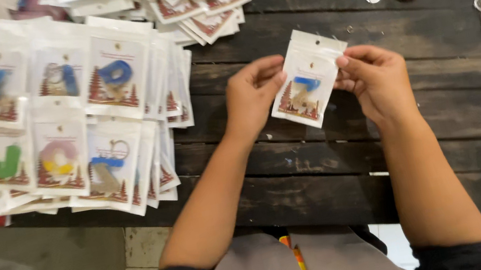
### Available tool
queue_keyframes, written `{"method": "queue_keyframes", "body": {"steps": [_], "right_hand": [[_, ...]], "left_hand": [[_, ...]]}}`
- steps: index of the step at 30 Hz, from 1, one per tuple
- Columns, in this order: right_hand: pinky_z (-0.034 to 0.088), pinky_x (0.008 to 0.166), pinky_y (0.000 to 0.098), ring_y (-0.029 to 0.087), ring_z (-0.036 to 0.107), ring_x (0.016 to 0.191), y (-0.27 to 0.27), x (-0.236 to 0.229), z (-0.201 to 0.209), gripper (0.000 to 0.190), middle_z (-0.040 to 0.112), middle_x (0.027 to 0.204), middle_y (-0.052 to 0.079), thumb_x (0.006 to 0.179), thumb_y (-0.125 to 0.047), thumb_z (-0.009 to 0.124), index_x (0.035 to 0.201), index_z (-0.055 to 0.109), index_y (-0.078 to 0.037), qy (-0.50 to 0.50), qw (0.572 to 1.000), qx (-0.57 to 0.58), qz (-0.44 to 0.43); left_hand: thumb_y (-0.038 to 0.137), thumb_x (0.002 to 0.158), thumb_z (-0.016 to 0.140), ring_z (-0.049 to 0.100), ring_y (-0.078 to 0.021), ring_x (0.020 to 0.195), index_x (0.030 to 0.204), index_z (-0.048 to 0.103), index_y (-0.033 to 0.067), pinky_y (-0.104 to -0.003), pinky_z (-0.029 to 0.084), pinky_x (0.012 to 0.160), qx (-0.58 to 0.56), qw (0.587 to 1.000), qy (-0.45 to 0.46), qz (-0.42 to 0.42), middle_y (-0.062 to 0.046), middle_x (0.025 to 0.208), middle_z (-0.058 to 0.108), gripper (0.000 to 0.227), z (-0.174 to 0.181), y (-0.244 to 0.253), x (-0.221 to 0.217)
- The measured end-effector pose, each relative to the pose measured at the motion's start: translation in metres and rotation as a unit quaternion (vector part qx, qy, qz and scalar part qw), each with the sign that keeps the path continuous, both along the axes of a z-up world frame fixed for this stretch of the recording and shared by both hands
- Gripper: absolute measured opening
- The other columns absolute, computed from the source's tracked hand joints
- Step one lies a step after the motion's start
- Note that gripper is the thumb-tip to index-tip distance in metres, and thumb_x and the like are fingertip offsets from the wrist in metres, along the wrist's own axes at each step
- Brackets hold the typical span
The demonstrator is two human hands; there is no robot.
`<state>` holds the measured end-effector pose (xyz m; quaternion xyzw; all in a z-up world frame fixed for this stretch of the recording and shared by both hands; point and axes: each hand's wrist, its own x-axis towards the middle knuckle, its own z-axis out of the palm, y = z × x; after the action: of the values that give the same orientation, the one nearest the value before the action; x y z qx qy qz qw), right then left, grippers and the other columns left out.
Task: The person places letter-shaped keychains into small plastic bags, seals them, and stacks them on a wooden table. The process is repeated for multiple keychains.
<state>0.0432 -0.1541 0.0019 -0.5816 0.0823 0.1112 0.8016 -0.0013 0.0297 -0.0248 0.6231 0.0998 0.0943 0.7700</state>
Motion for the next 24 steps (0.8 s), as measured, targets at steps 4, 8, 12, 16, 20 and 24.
{"method": "queue_keyframes", "body": {"steps": [4, 8, 12, 16, 20, 24], "right_hand": [[0.059, 0.054, 0.0325, 0.025, 0.065, 0.057, 0.018, -0.004, 0.021, 0.01, 0.058, 0.066, 0.009, 0.075, 0.003, 0.064, 0.083, 0.059, 0.001, 0.008, 0.999, 0.038, 0.024], [0.059, 0.054, 0.0325, 0.023, 0.065, 0.058, 0.042, 0.0, 0.04, 0.011, 0.058, 0.069, 0.008, 0.077, 0.002, 0.062, 0.087, 0.059, 0.0, -0.011, 0.996, 0.054, 0.067], [0.059, 0.053, 0.0311, 0.02, 0.063, 0.058, 0.096, -0.008, 0.09, 0.028, 0.056, 0.07, 0.008, 0.076, 0.005, 0.06, 0.102, 0.053, 0.001, -0.058, 0.987, 0.055, 0.142], [0.055, 0.058, 0.0296, 0.017, 0.058, 0.065, 0.154, -0.008, 0.101, 0.024, 0.057, 0.07, 0.007, 0.072, -0.003, 0.066, 0.093, 0.057, -0.007, -0.062, 0.978, 0.042, 0.193], [0.058, 0.06, 0.032, 0.018, 0.058, 0.061, 0.207, -0.014, 0.106, 0.021, 0.057, 0.068, 0.007, 0.075, -0.004, 0.064, 0.095, 0.056, -0.006, -0.084, 0.962, 0.032, 0.257], [0.06, 0.061, 0.0323, 0.019, 0.057, 0.058, 0.244, -0.021, 0.115, 0.019, 0.056, 0.066, 0.008, 0.076, 0.0, 0.06, 0.095, 0.054, -0.003, -0.073, 0.961, -0.007, 0.266]], "left_hand": [[0.003, 0.07, 0.067, 0.063, -0.015, 0.072, 0.095, 0.064, 0.006, -0.022, 0.054, 0.059, 0.059, 0.998, 0.009, 0.021, -0.011, 0.088, 0.065, 0.025, 0.06, 0.012, -0.021], [-0.001, 0.076, 0.061, 0.061, -0.0209, 0.078, 0.102, 0.06, 0.0027, -0.027, 0.056, 0.065, 0.1, 0.992, -0.069, 0.035, -0.014, 0.101, 0.054, 0.026, 0.104, 0.038, -0.046], [0.006, 0.078, 0.063, 0.059, -0.019, 0.087, 0.104, 0.06, 0.009, -0.025, 0.052, 0.075, 0.223, 0.966, -0.108, 0.075, -0.007, 0.103, 0.054, 0.027, 0.137, 0.078, -0.079], [0.014, 0.083, 0.056, 0.055, -0.0174, 0.104, 0.105, 0.057, 0.0091, -0.027, 0.045, 0.088, 0.301, 0.945, -0.064, 0.111, -0.006, 0.107, 0.059, 0.022, 0.166, 0.113, -0.112], [0.011, 0.079, 0.065, 0.048, -0.0237, 0.113, 0.108, 0.055, 0.0064, -0.036, 0.04, 0.097, 0.397, 0.904, -0.071, 0.142, -0.011, 0.117, 0.052, 0.031, 0.162, 0.149, -0.129], [0.021, 0.072, 0.075, 0.045, -0.0287, 0.111, 0.11, 0.055, 0.0074, -0.042, 0.04, 0.092, 0.513, 0.842, -0.06, 0.157, -0.012, 0.121, 0.046, 0.045, 0.137, 0.178, -0.131]]}}
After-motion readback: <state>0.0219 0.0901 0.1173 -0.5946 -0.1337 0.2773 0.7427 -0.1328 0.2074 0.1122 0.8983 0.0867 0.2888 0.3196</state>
